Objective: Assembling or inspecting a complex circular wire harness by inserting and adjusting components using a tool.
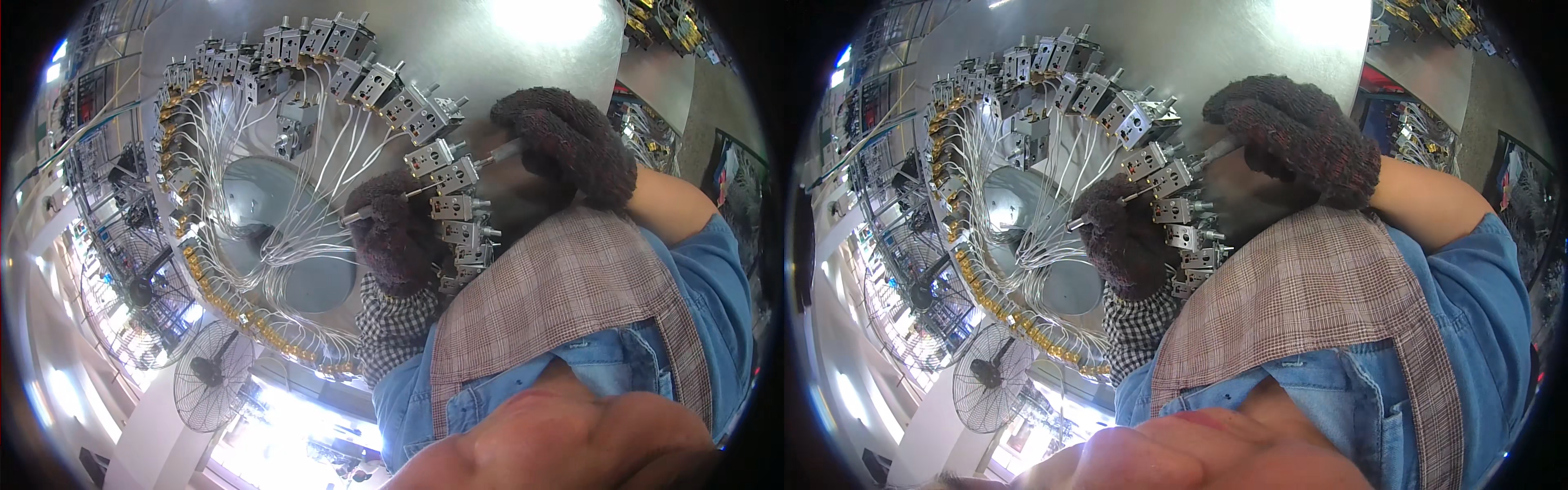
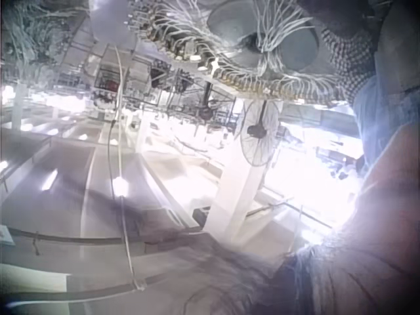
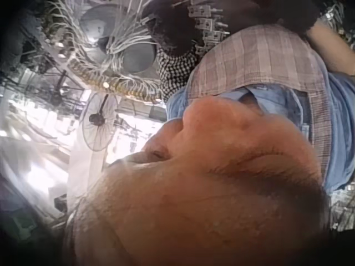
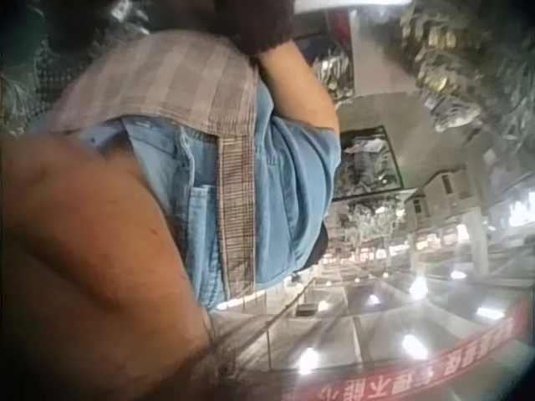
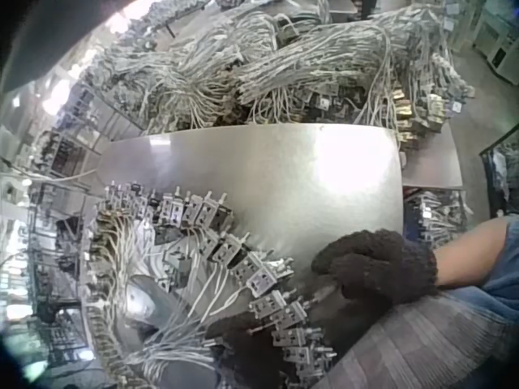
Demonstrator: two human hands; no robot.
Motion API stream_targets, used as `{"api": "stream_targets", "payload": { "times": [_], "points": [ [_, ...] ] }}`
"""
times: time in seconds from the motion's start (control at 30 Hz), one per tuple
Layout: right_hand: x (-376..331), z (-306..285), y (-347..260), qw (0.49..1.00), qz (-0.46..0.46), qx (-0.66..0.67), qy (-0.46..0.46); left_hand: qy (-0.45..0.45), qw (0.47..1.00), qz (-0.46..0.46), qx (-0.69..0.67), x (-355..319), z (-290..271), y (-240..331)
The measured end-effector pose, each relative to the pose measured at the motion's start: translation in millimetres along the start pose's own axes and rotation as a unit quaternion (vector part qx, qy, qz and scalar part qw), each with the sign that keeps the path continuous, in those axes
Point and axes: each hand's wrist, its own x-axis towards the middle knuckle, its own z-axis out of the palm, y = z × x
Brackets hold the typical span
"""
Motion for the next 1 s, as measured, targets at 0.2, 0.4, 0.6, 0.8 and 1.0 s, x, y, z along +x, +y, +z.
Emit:
{"api": "stream_targets", "payload": {
  "times": [0.2, 0.4, 0.6, 0.8, 1.0],
  "points": [
    [-1.9, 6.6, -10.0, 0.983, -0.124, -0.132, 0.007, -0.011, 1.000, -0.005, 0.018, -0.5, 2.4, 2.9],
    [3.4, 5.7, 4.9, 0.967, -0.193, -0.163, 0.028, -0.020, 1.000, -0.016, -0.002, 1.8, 2.8, 2.1],
    [-0.8, 7.5, -16.6, 0.998, 0.044, -0.037, 0.028, -0.069, 0.996, -0.018, 0.048, 6.1, -1.4, 4.6],
    [-2.1, 9.8, -17.3, 0.993, 0.111, -0.023, 0.038, -0.044, 0.997, -0.003, 0.064, 4.6, -3.9, 3.0],
    [-2.7, 8.7, -14.6, 0.998, 0.042, -0.017, 0.035, -0.029, 0.999, -0.006, 0.021, 3.9, -2.7, 3.6]
  ]
}}
